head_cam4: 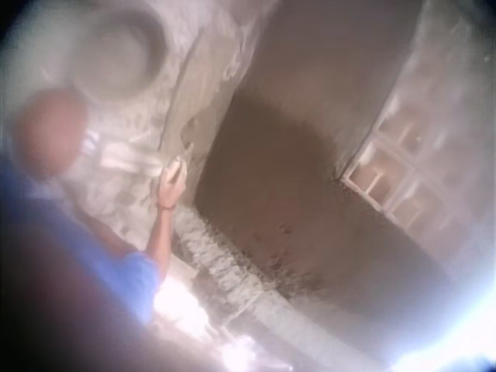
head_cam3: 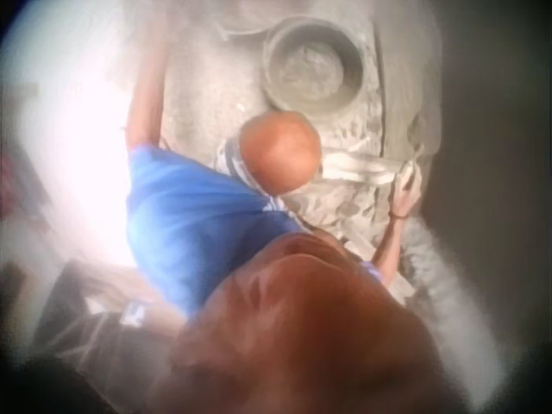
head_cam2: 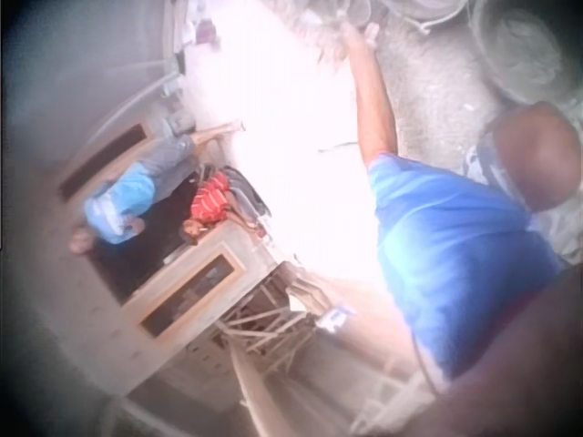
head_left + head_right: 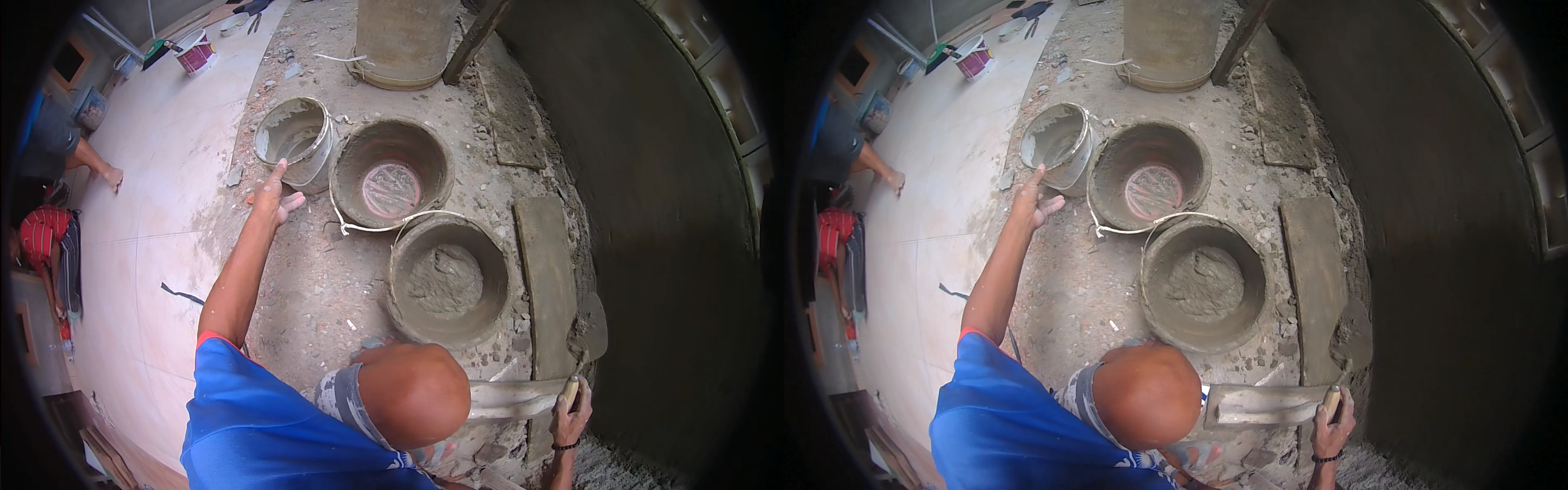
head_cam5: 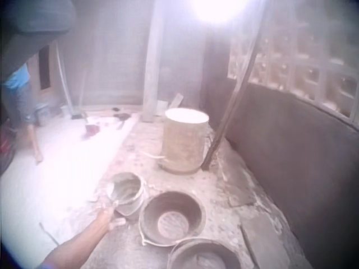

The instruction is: The person smooths a wet plaster surface on a wall using a trowel. They then mix cement and water in a bucket with a trowel and apply the mixture to a vertical column. The person works in a construction area with scaffolding and decorative tiles visible.

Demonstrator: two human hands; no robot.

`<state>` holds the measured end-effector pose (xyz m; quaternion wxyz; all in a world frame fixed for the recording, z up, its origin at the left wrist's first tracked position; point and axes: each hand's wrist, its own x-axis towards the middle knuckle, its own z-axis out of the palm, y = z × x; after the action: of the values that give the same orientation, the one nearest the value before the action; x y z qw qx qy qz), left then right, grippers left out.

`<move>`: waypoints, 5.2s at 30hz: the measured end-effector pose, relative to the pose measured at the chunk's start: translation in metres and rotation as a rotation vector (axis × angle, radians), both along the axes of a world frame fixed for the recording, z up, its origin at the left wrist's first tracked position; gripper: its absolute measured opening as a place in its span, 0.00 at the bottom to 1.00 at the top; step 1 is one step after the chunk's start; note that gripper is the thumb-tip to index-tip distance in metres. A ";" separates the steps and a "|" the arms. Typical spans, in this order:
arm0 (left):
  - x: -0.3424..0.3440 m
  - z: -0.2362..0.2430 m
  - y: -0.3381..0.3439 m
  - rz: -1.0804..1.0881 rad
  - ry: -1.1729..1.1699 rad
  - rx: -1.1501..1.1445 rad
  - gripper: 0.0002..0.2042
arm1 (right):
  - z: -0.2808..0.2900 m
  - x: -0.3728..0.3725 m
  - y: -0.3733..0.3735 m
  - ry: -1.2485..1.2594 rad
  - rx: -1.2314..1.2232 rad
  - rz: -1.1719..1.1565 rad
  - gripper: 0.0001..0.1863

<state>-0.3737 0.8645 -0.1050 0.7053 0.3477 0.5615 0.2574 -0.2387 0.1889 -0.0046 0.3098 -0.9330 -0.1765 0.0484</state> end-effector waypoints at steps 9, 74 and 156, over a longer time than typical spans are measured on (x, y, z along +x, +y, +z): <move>0.021 -0.046 0.061 0.169 -0.330 -0.108 0.23 | 0.015 0.005 0.017 0.096 -0.002 0.075 0.27; 0.208 0.223 -0.250 -1.955 1.128 2.048 0.11 | 0.039 -0.039 -0.023 0.215 0.255 -0.002 0.26; -0.005 0.001 -0.099 -0.154 -0.244 -0.329 0.32 | -0.030 0.004 0.024 0.476 0.039 -0.014 0.25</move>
<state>-0.3784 0.7654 -0.1043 0.8328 0.2362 0.4784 0.1477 -0.2351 0.2133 -0.0349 0.3611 -0.8903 -0.0929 0.2615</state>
